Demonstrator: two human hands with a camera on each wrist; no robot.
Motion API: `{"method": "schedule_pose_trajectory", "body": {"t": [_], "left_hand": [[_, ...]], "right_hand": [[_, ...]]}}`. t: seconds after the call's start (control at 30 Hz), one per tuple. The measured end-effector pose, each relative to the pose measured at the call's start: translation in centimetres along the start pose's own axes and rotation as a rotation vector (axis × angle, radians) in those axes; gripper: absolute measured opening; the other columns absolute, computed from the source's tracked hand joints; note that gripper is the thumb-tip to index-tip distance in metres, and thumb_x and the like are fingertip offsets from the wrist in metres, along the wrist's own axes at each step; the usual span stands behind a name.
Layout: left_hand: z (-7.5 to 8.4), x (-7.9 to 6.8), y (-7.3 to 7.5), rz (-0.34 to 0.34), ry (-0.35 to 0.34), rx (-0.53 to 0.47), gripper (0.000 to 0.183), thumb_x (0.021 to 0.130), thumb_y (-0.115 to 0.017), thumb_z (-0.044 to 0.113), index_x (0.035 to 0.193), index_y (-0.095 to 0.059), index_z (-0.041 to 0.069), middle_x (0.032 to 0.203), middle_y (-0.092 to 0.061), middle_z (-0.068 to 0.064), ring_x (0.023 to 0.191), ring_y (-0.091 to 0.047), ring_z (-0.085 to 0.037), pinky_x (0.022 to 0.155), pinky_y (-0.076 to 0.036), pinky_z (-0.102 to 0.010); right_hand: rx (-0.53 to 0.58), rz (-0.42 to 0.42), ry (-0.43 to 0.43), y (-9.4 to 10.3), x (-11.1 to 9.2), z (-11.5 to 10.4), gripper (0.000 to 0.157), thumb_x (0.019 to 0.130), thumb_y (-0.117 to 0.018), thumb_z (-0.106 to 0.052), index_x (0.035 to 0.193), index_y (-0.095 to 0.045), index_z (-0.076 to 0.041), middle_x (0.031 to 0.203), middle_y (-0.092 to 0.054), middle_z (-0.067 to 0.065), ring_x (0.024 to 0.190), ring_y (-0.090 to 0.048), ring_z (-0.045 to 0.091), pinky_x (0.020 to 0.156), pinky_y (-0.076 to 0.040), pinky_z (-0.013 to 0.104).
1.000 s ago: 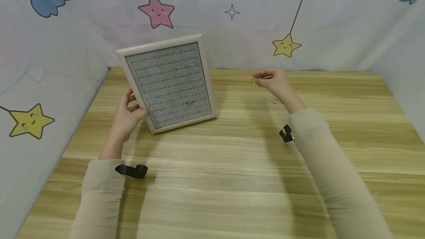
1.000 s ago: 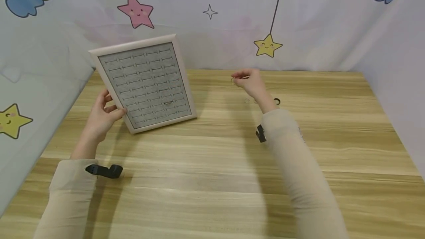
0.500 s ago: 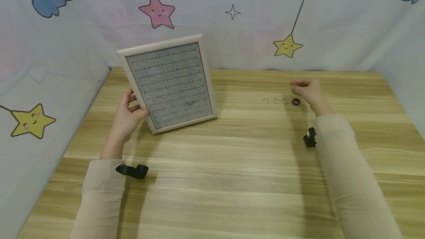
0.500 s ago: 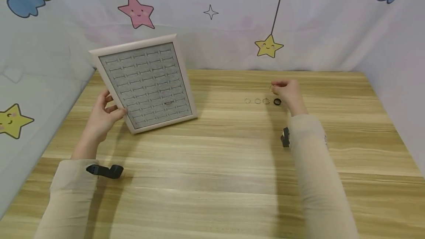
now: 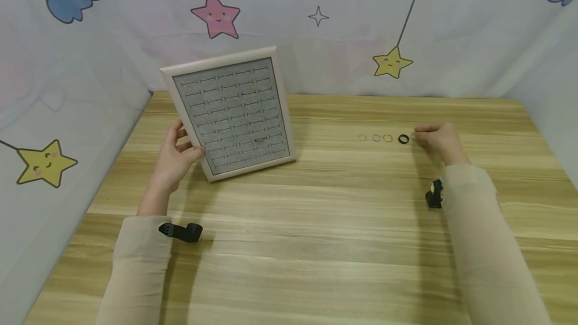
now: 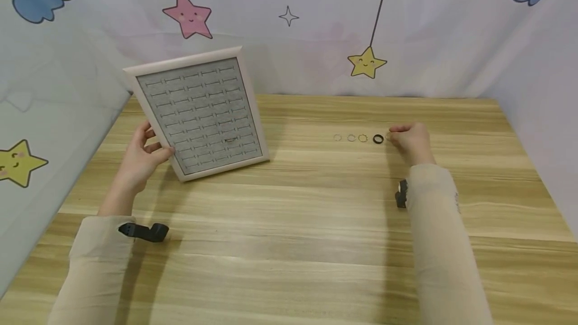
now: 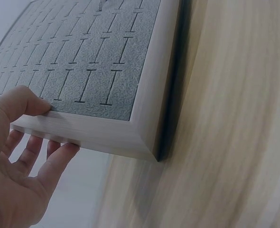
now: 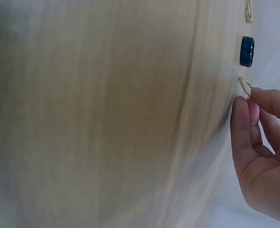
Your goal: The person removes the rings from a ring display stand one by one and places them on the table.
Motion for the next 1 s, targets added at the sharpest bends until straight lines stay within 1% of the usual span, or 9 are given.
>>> {"method": "schedule_pose_trajectory", "body": {"t": [0.03, 0.13, 0.27, 0.57, 0.63, 0.73, 0.83, 0.9, 1.0], "left_hand": [[0.0, 0.0, 0.0, 0.001, 0.0, -0.001, 0.084, 0.091, -0.056, 0.008, 0.155, -0.002, 0.022, 0.153, -0.019, -0.015, 0.136, -0.031, -0.037, 0.089, -0.042, -0.023], [0.1, 0.0, 0.0, 0.005, -0.001, -0.002, 0.084, 0.091, -0.056, 0.007, 0.155, -0.003, 0.022, 0.152, -0.02, -0.015, 0.135, -0.031, -0.037, 0.088, -0.042, -0.022], [0.0, 0.0, 0.1, 0.008, 0.0, 0.001, 0.084, 0.091, -0.056, 0.007, 0.155, -0.003, 0.022, 0.152, -0.02, -0.016, 0.135, -0.032, -0.036, 0.088, -0.042, -0.021], [0.0, 0.1, 0.1, 0.006, -0.004, 0.003, 0.084, 0.091, -0.056, 0.007, 0.155, -0.003, 0.022, 0.152, -0.02, -0.015, 0.135, -0.032, -0.036, 0.087, -0.043, -0.021], [0.0, 0.1, 0.0, 0.006, -0.006, 0.002, 0.084, 0.091, -0.056, 0.006, 0.155, -0.004, 0.023, 0.151, -0.02, -0.015, 0.134, -0.032, -0.036, 0.087, -0.043, -0.02], [0.2, 0.0, 0.0, 0.006, -0.009, -0.001, 0.083, 0.091, -0.055, 0.006, 0.155, -0.004, 0.023, 0.151, -0.02, -0.016, 0.134, -0.031, -0.036, 0.086, -0.042, -0.02], [0.1, 0.0, 0.0, 0.006, -0.009, -0.002, 0.083, 0.092, -0.055, 0.006, 0.155, -0.004, 0.023, 0.151, -0.02, -0.016, 0.134, -0.031, -0.036, 0.085, -0.042, -0.019], [0.1, 0.0, 0.0, 0.007, -0.009, -0.004, 0.083, 0.092, -0.055, 0.006, 0.155, -0.004, 0.023, 0.151, -0.02, -0.015, 0.134, -0.032, -0.036, 0.085, -0.042, -0.019], [0.0, 0.1, 0.0, 0.01, -0.009, -0.007, 0.083, 0.092, -0.056, 0.006, 0.155, -0.005, 0.023, 0.15, -0.02, -0.015, 0.133, -0.032, -0.035, 0.084, -0.042, -0.018]], "right_hand": [[0.007, 0.003, -0.002, 0.0, 0.0, 0.1, 0.045, 0.093, -0.058, -0.016, 0.13, -0.051, 0.009, 0.101, -0.065, 0.001, 0.068, -0.053, -0.012, 0.068, -0.047, 0.009], [0.035, 0.008, 0.004, 0.1, 0.1, 0.3, 0.042, 0.091, -0.058, -0.011, 0.127, -0.053, 0.012, 0.075, -0.057, -0.022, 0.065, -0.054, -0.01, 0.064, -0.049, 0.01], [0.056, -0.003, 0.009, 0.1, 0.2, 0.6, 0.041, 0.09, -0.059, -0.008, 0.124, -0.054, 0.014, 0.065, -0.053, -0.027, 0.063, -0.054, -0.009, 0.062, -0.049, 0.01], [0.025, 0.025, 0.001, 0.1, 0.1, 0.7, 0.043, 0.09, -0.059, -0.01, 0.124, -0.053, 0.015, 0.069, -0.052, -0.023, 0.062, -0.053, -0.007, 0.061, -0.049, 0.011], [0.011, 0.049, -0.014, 0.2, 0.0, 0.7, 0.042, 0.091, -0.057, -0.012, 0.126, -0.053, 0.012, 0.076, -0.057, -0.016, 0.065, -0.053, -0.005, 0.06, -0.047, 0.012], [-0.002, 0.092, -0.046, 0.2, -0.1, 0.2, 0.044, 0.094, -0.053, -0.018, 0.131, -0.053, 0.006, 0.105, -0.064, 0.006, 0.084, -0.056, 0.008, 0.067, -0.047, 0.015], [-0.01, 0.128, -0.049, 0.1, -0.2, -1.2, 0.046, 0.097, -0.048, -0.024, 0.135, -0.051, 0.001, 0.136, -0.049, 0.023, 0.111, -0.051, 0.026, 0.083, -0.046, 0.025], [-0.005, 0.145, -0.03, -0.2, -0.2, -2.6, 0.046, 0.097, -0.047, -0.024, 0.136, -0.05, 0.0, 0.141, -0.046, 0.024, 0.122, -0.046, 0.032, 0.091, -0.044, 0.032], [0.012, 0.181, 0.039, -0.6, -0.4, -5.2, 0.044, 0.097, -0.048, -0.023, 0.135, -0.052, -0.001, 0.135, -0.05, 0.021, 0.121, -0.047, 0.031, 0.091, -0.042, 0.033]]}}
Point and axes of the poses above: each hand's wrist, its own x-axis towards the middle knuckle, its own y-axis out of the back of the hand, z = x × y, the point moved 9 cm from there along x, towards the middle knuckle
